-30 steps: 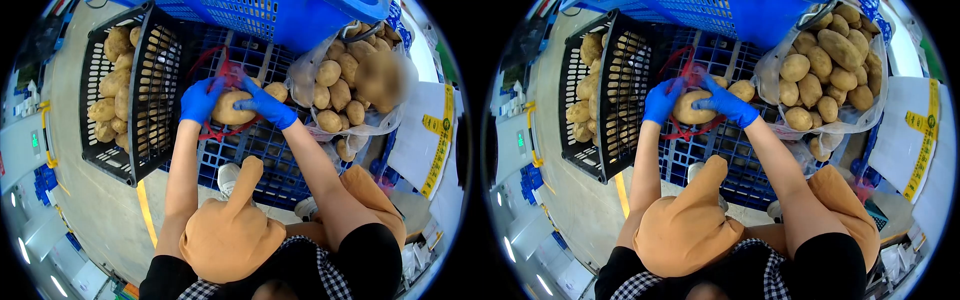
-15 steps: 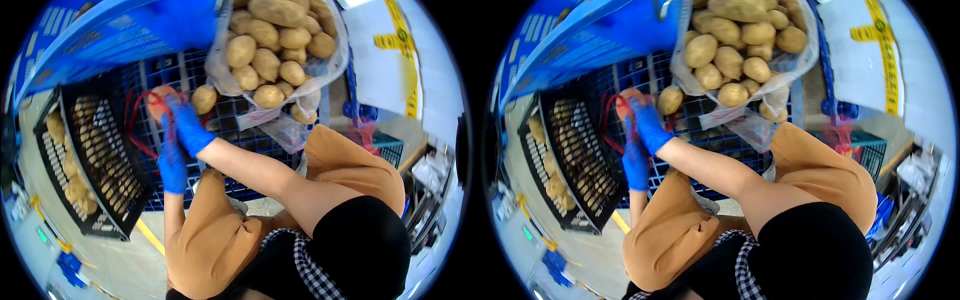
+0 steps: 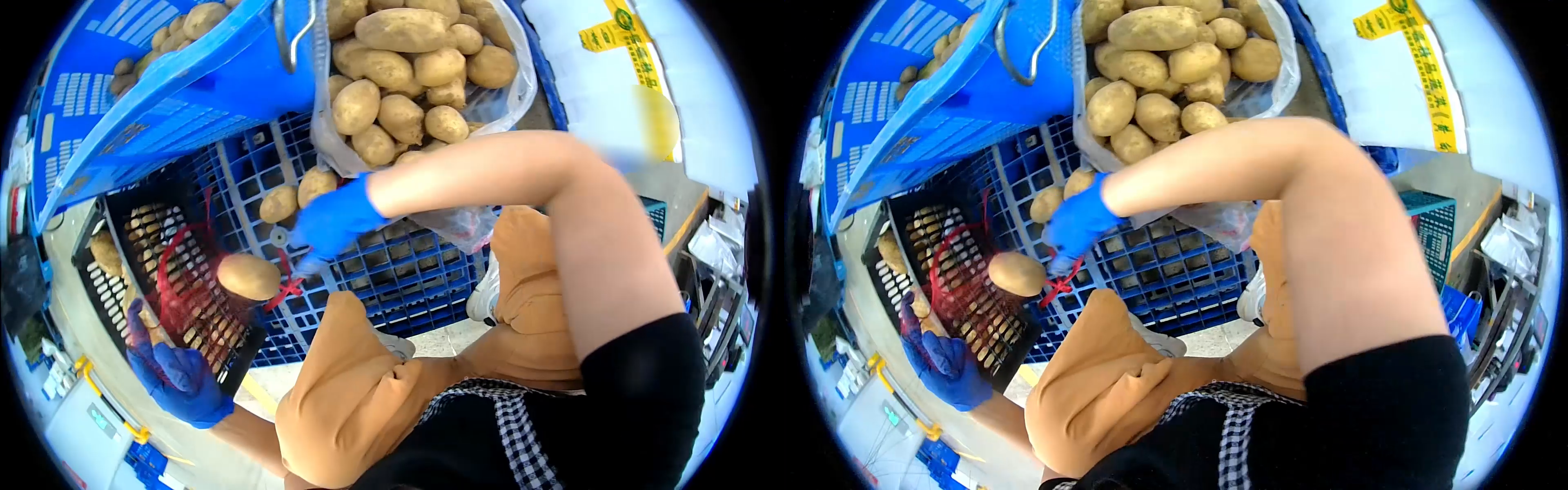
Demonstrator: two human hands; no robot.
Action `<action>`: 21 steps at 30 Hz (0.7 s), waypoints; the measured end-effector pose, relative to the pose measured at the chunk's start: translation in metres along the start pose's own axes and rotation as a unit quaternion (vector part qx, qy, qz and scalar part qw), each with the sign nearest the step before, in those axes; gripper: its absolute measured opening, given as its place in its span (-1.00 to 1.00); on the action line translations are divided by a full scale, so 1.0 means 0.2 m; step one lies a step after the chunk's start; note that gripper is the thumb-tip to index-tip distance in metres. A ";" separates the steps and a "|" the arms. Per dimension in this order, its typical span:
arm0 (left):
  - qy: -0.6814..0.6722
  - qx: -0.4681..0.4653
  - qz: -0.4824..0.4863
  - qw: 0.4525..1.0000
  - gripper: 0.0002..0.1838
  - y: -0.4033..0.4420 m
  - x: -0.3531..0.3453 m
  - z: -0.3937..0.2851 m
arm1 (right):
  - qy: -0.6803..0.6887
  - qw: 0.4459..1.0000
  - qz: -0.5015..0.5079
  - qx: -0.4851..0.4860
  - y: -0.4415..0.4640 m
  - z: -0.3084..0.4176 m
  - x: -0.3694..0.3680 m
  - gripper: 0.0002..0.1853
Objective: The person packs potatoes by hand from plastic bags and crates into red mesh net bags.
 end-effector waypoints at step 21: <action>-0.033 0.070 -0.289 0.954 -0.52 -0.15 0.26 0.23 | -0.003 0.933 -0.323 -0.159 0.51 -0.13 -0.44 0.09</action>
Point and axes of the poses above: each hand's wrist, its own y-axis towards the middle knuckle, its own x-axis out of the back of the hand, z = x × y, the point moved 3 cm from there along y, towards the middle knuckle, and after that the axes turned 5 degrees about z, right-handed, at the moved point
